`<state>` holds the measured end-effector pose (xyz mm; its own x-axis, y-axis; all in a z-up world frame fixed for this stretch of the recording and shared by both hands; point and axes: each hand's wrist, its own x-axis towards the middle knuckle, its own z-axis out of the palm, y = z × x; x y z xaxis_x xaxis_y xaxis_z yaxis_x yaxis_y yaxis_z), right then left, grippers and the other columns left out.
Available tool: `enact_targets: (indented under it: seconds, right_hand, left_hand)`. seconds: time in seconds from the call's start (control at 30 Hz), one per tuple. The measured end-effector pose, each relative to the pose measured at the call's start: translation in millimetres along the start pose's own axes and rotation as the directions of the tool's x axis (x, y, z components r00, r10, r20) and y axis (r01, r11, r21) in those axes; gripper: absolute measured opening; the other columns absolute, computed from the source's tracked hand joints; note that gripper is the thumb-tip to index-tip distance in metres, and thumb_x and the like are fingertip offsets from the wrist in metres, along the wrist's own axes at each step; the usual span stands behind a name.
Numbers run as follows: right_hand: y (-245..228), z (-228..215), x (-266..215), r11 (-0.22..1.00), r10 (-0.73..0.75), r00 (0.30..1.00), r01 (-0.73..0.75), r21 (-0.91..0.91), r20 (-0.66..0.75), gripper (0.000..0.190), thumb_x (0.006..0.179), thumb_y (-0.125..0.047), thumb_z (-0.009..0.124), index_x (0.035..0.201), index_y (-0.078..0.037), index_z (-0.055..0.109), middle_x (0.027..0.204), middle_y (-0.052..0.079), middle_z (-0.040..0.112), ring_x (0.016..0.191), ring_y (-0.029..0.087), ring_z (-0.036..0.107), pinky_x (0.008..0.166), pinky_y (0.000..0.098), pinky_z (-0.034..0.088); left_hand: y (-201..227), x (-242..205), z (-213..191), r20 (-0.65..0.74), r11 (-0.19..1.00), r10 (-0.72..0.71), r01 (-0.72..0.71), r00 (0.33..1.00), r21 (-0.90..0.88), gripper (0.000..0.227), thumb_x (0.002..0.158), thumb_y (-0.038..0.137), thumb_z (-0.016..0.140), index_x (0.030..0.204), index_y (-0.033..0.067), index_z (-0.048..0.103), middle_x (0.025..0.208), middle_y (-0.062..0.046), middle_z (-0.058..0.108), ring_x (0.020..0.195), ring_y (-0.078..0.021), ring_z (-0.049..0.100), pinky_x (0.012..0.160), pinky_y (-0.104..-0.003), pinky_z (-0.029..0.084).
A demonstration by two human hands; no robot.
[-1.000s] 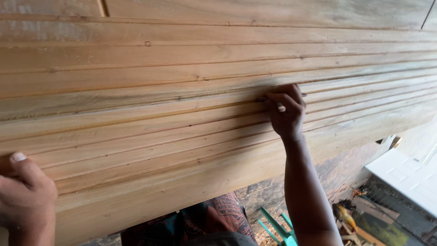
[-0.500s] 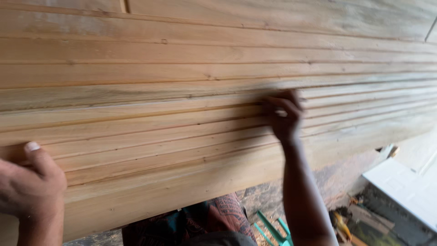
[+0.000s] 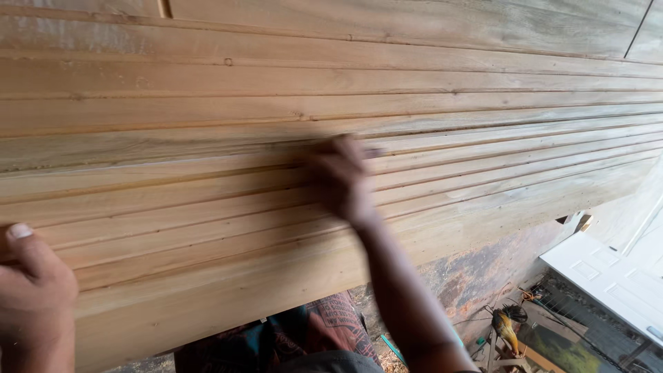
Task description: The person smooths a large wooden plank by hand using a small abrasive tool, moving it back and forth along the grain to remove roughness and create a uniform surface.
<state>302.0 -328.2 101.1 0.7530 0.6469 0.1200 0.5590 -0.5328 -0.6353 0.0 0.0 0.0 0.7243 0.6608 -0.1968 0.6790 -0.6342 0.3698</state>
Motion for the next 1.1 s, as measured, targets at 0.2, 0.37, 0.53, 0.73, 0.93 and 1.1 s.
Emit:
enact_targets:
  seconds: [0.2,0.37,0.53,0.73,0.93,1.1]
  right_hand:
    - [51,-69,-8,0.986,0.092,0.991,-0.104,-0.127,-0.1,0.017,0.083,0.01,0.074,0.093,-0.004,0.071,0.098,0.01,0.066,0.09,0.022,0.064,0.077,0.0325,0.053]
    - [46,-53,-12,0.998,0.026,0.999,-0.027,-0.052,-0.026,0.017,0.083,0.01,0.076,0.093,-0.003,0.071,0.097,0.01,0.067,0.09,0.021,0.064,0.076,0.0321,0.052]
    - [39,-60,4,0.994,0.11,0.991,-0.111,-0.011,-0.075,0.017,0.084,0.01,0.075,0.091,-0.004,0.069,0.097,0.009,0.065,0.091,0.019,0.064,0.073,0.0288,0.055]
    - [-10,23,3,1.0,0.008,0.992,-0.01,-0.013,-0.127,0.016,0.08,0.008,0.078,0.091,-0.002,0.07,0.093,0.011,0.063,0.089,0.027,0.059,0.078,0.0372,0.05]
    - [31,-60,6,0.996,0.057,0.995,-0.062,-0.065,-0.081,0.018,0.083,0.012,0.074,0.091,-0.004,0.07,0.097,0.007,0.068,0.091,0.021,0.062,0.075,0.031,0.053]
    - [12,-14,0,0.988,0.154,0.976,-0.151,0.035,-0.151,0.017,0.082,0.009,0.075,0.085,-0.007,0.069,0.093,0.007,0.065,0.087,0.021,0.062,0.073,0.0314,0.051]
  left_hand:
    - [-10,-11,2,-0.065,0.977,0.034,-0.019,0.997,0.213,0.039,0.11,0.023,0.047,0.116,-0.0136,0.06,0.081,-0.014,0.065,0.066,-0.0275,0.064,0.056,-0.032,0.05]
    - [1,7,-7,-0.048,0.985,0.089,-0.081,0.995,0.151,0.044,0.111,0.018,0.047,0.131,-0.0217,0.05,0.09,-0.018,0.064,0.069,-0.0266,0.065,0.057,-0.03,0.051]
    - [10,10,-9,-0.079,0.948,0.121,-0.092,0.99,0.304,0.045,0.114,0.026,0.053,0.128,-0.017,0.047,0.092,-0.019,0.063,0.071,-0.0295,0.065,0.057,-0.034,0.052]
    - [6,6,-8,-0.072,0.968,0.066,-0.047,0.995,0.247,0.048,0.11,0.029,0.048,0.124,-0.0176,0.05,0.097,-0.019,0.064,0.077,-0.0314,0.066,0.063,-0.036,0.053]
    - [-1,-1,-2,-0.043,0.976,0.006,0.004,0.999,0.219,0.043,0.109,0.027,0.048,0.117,-0.0147,0.055,0.09,-0.017,0.065,0.074,-0.0316,0.065,0.063,-0.036,0.053]
    - [1,-4,-4,-0.048,0.966,-0.003,0.016,0.999,0.259,0.046,0.108,0.029,0.052,0.111,-0.0161,0.058,0.078,-0.016,0.063,0.064,-0.0329,0.062,0.054,-0.038,0.049]
